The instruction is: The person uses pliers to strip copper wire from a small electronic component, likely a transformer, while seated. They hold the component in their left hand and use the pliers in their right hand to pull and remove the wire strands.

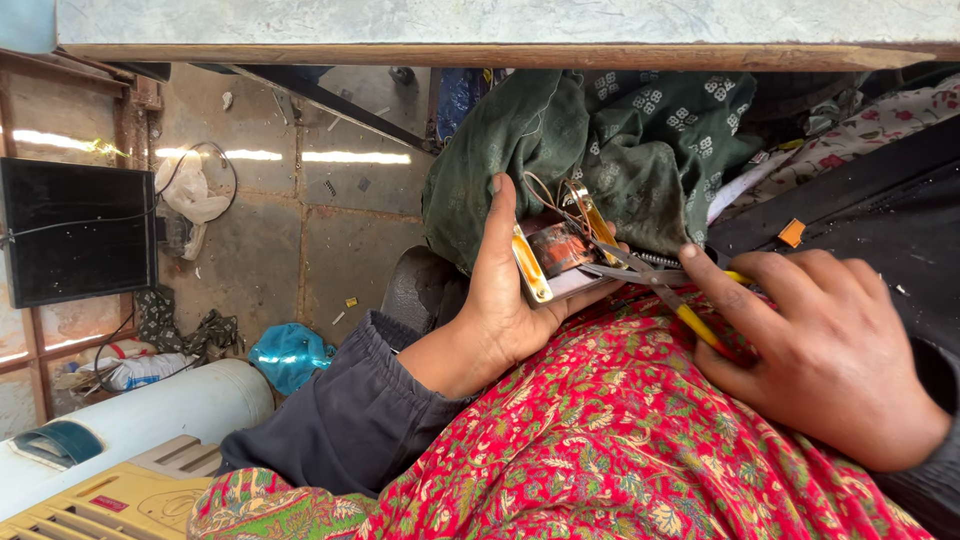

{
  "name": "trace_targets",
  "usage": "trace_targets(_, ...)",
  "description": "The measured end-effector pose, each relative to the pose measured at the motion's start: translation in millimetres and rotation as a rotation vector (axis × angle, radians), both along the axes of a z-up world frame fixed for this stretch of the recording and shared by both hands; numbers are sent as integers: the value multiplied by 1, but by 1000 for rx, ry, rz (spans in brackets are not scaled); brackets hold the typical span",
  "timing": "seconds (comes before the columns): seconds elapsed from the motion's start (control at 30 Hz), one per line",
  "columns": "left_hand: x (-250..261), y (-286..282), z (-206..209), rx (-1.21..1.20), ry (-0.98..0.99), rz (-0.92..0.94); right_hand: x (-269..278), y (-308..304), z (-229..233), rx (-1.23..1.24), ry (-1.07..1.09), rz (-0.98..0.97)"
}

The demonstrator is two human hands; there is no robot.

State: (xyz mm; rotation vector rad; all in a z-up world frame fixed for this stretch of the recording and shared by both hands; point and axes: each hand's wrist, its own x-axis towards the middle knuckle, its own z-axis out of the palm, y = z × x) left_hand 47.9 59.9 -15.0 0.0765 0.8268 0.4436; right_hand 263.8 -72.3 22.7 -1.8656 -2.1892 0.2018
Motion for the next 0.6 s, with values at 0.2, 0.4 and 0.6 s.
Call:
trace_targets(0.2,5,-10,-9,5,-62,-61,-4,-1,-15,-165,251,-80)
trace_targets(0.4,-3,-3,-8,-36,-58,-28,8,-1,-1,-155,216,-63)
trace_targets(0.6,-2,-1,-8,-23,-54,-22,0,3,13,-11,0,-31)
